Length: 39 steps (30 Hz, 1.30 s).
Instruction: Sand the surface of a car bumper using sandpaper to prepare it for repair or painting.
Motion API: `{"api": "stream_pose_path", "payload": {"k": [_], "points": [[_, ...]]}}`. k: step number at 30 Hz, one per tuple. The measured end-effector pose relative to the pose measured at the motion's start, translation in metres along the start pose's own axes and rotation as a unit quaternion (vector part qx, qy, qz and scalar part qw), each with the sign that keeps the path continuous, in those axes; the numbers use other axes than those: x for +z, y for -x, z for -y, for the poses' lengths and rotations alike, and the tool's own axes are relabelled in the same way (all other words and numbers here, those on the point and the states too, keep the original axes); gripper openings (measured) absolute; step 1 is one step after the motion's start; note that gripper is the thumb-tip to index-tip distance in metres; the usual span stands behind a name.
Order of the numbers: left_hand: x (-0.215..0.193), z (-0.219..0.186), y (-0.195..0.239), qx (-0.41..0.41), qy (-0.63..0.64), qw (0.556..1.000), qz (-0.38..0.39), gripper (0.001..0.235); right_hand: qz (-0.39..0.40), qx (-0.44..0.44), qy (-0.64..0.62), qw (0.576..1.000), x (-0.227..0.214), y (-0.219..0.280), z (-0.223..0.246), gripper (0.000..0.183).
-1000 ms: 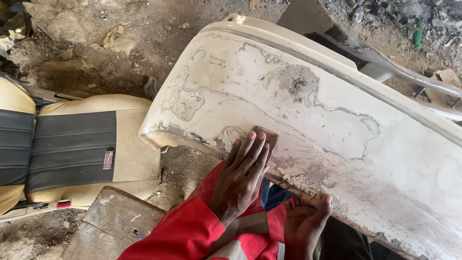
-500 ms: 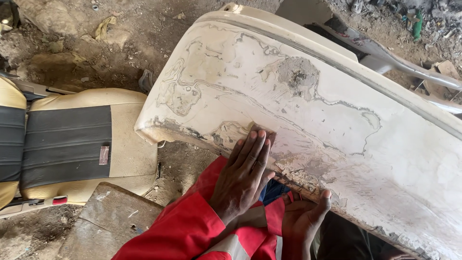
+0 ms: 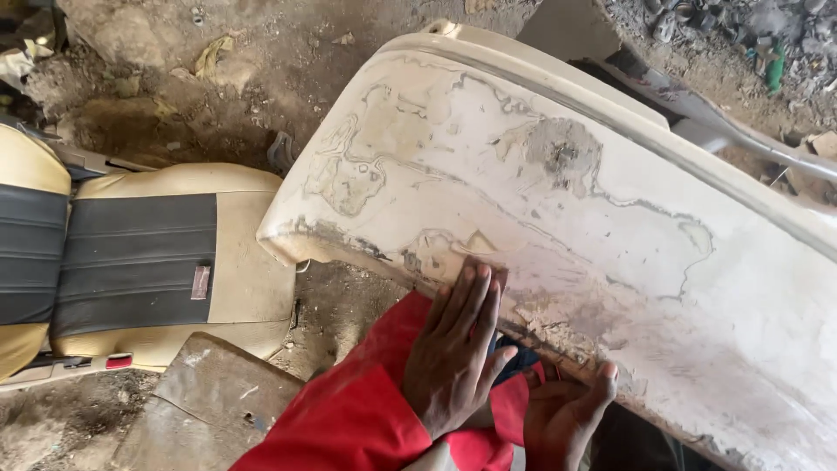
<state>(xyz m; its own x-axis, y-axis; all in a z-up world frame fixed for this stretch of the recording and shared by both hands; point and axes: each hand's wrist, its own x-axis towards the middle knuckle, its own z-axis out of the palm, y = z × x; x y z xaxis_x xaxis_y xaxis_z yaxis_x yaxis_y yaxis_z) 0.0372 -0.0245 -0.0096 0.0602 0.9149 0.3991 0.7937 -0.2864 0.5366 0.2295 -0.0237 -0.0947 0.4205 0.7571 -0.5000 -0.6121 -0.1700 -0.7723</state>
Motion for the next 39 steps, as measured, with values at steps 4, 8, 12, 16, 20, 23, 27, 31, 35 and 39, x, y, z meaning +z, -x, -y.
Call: {"api": "stream_pose_path", "payload": {"k": [4,8,12,16,20,23,27,31,35,39], "points": [[-0.011,0.006,-0.026,-0.012,0.011,1.000,0.012,0.078,-0.005,0.040,0.028,0.999,-0.005,-0.006,-0.002,0.062],[-0.014,-0.008,-0.016,-0.012,0.062,0.998,0.002,0.081,-0.005,0.014,0.004,1.000,0.002,-0.003,0.002,0.067],[-0.010,-0.007,-0.017,-0.035,0.062,0.997,0.010,0.077,-0.012,0.028,0.007,1.000,-0.007,-0.013,-0.006,0.066],[-0.009,0.006,-0.033,0.005,-0.001,1.000,-0.015,0.081,-0.005,-0.007,-0.030,1.000,0.007,-0.003,0.002,0.071],[-0.013,-0.006,-0.007,-0.017,0.074,0.997,0.032,0.085,0.006,-0.007,-0.011,1.000,0.009,-0.002,0.004,0.065],[-0.015,0.003,-0.018,-0.013,0.059,0.997,0.050,0.084,-0.020,0.012,0.008,1.000,0.011,-0.003,0.004,0.067],[-0.016,0.012,-0.038,-0.004,0.040,0.999,0.020,0.084,0.046,0.035,0.010,0.998,0.001,-0.004,0.005,0.076],[-0.024,0.003,-0.017,-0.001,0.066,0.997,0.048,0.079,0.027,0.034,0.043,0.998,0.008,-0.003,0.008,0.082],[-0.019,0.016,-0.026,0.005,0.024,0.998,0.055,0.073,0.000,0.025,0.019,1.000,-0.005,-0.010,-0.005,0.072],[-0.022,0.019,-0.043,0.002,0.021,1.000,0.021,0.077,-0.015,0.043,0.050,0.998,0.011,0.002,0.014,0.068]]}}
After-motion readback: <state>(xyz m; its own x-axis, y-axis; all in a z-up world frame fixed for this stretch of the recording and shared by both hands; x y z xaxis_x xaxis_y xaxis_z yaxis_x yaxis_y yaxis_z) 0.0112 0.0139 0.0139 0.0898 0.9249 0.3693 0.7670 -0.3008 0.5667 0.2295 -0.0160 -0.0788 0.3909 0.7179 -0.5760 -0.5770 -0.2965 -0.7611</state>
